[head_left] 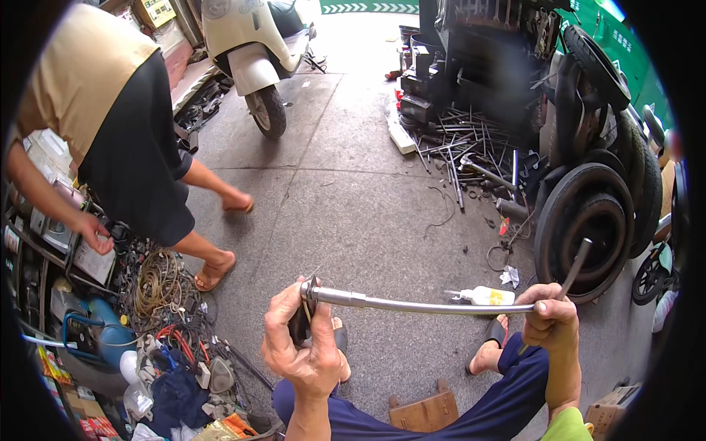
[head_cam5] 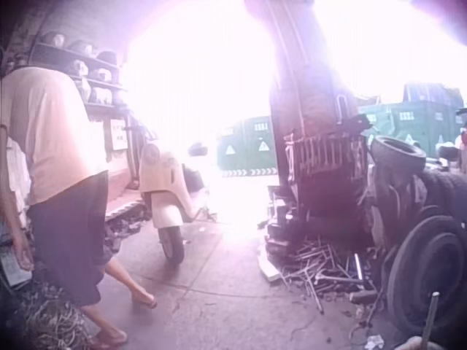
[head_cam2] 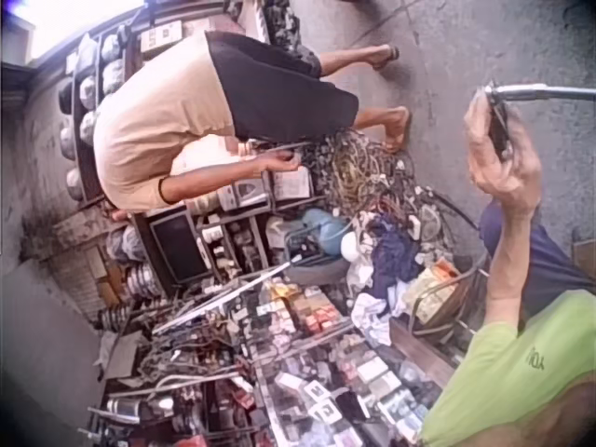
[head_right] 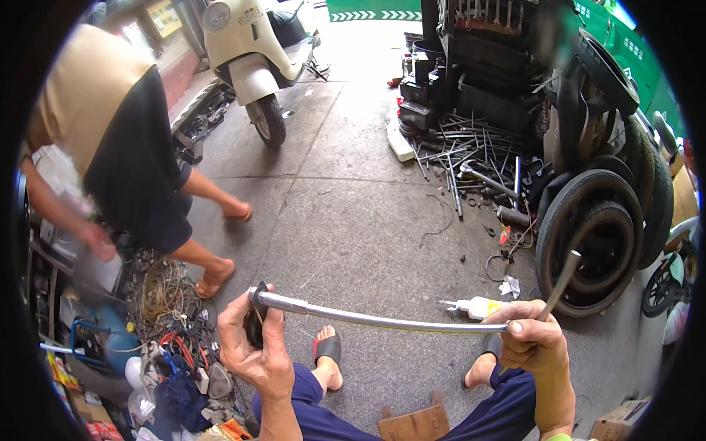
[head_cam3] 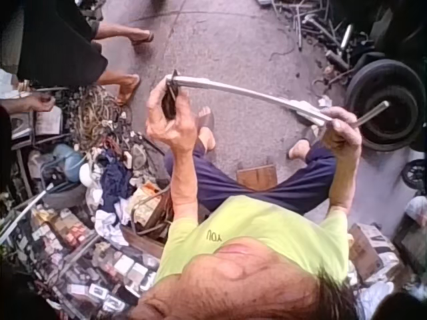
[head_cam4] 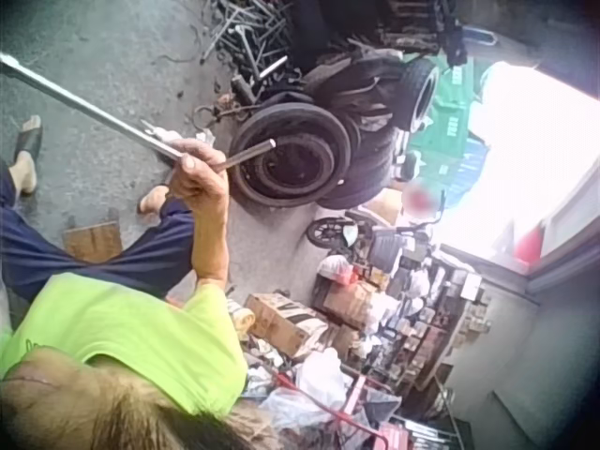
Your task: The person sits on the floor and assembles a T-handle tool by inserting a metal rod into a black circular base. They repeatedly insert and remove the rod to check the fit while another person works on a scooter tire in the background.
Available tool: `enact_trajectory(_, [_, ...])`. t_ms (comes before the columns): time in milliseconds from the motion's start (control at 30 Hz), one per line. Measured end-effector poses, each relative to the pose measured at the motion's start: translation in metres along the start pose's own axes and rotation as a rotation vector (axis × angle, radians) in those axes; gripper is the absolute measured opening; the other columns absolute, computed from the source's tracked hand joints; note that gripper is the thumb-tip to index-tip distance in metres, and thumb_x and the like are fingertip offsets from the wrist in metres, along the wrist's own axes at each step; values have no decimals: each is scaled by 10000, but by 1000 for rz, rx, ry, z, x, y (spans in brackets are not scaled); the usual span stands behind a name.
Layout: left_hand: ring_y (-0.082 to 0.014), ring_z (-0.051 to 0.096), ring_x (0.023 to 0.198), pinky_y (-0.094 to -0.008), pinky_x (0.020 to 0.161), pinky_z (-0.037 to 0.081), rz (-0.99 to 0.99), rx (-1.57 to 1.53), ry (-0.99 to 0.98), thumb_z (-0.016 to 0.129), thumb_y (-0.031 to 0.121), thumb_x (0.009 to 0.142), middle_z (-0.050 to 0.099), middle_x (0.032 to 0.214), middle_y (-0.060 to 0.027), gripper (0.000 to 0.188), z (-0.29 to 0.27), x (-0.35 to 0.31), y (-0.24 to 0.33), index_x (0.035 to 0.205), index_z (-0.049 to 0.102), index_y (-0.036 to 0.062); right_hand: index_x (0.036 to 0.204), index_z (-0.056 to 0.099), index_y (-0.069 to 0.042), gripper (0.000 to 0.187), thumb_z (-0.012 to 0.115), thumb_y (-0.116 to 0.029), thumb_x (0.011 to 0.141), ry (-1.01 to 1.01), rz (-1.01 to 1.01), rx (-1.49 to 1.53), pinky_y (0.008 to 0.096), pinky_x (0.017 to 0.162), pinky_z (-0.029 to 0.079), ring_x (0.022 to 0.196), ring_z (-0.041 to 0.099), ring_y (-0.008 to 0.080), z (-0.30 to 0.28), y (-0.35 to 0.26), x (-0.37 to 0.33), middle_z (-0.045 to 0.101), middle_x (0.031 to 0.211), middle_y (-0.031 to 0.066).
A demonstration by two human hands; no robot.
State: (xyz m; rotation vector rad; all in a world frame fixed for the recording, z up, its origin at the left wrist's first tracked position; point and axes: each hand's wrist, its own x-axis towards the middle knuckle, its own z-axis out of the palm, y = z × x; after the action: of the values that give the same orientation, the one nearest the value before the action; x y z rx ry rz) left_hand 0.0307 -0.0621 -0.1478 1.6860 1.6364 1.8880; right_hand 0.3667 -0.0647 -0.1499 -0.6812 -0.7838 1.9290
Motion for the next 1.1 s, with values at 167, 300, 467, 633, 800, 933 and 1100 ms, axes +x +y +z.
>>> enact_trajectory(167, [-205,650,915,-309,796,536,38,-7,-84,616,-20,889,645,1035,-194,207,4,2,-7,1045,480,-11,1280,435,163,416,437,-119,974,-160,238,334,261,408,173,413,185,41,-16,6,-6,194,521,-63])
enact_trajectory(300, [-188,650,887,-308,744,534,-9,-58,-126,610,-37,885,649,1019,-188,201,3,1,-5,1038,484,-3,1286,418,167,422,417,-129,986,-167,239,431,257,411,163,414,176,42,-15,7,-10,174,523,-65])
enact_trajectory(467, [-207,645,724,-304,600,517,87,16,-196,614,-81,835,652,944,-181,241,-1,2,-15,1014,478,3,1188,438,195,389,404,-131,981,-70,168,183,261,378,133,396,137,32,-8,2,-10,132,506,-73])
enact_trajectory(633, [-142,616,655,-269,559,479,113,60,-234,616,-55,869,642,856,-128,223,10,-1,-21,1038,482,5,1093,460,74,251,383,-138,981,-49,190,187,245,343,119,365,122,45,-26,3,-18,101,508,-60])
enact_trajectory(800, [-197,605,614,-307,546,472,181,131,-222,641,-66,838,604,812,-138,240,9,-3,-22,1020,496,-6,973,533,15,131,524,-112,938,112,161,-23,235,312,96,335,124,30,-14,11,-7,166,476,-64])
enact_trajectory(933, [-237,617,657,-338,572,487,168,153,-220,641,-78,811,612,826,-154,245,6,-3,-19,1015,517,-20,904,532,-11,133,600,-125,906,181,131,-37,225,309,103,331,135,21,-14,19,-5,204,468,-70])
enact_trajectory(1100, [-326,645,736,-392,636,525,89,104,-219,635,-90,775,628,864,-189,256,10,-6,-17,1008,542,-39,869,515,-22,128,603,-113,893,275,21,-144,229,308,103,326,152,19,-9,21,-9,217,466,-70])
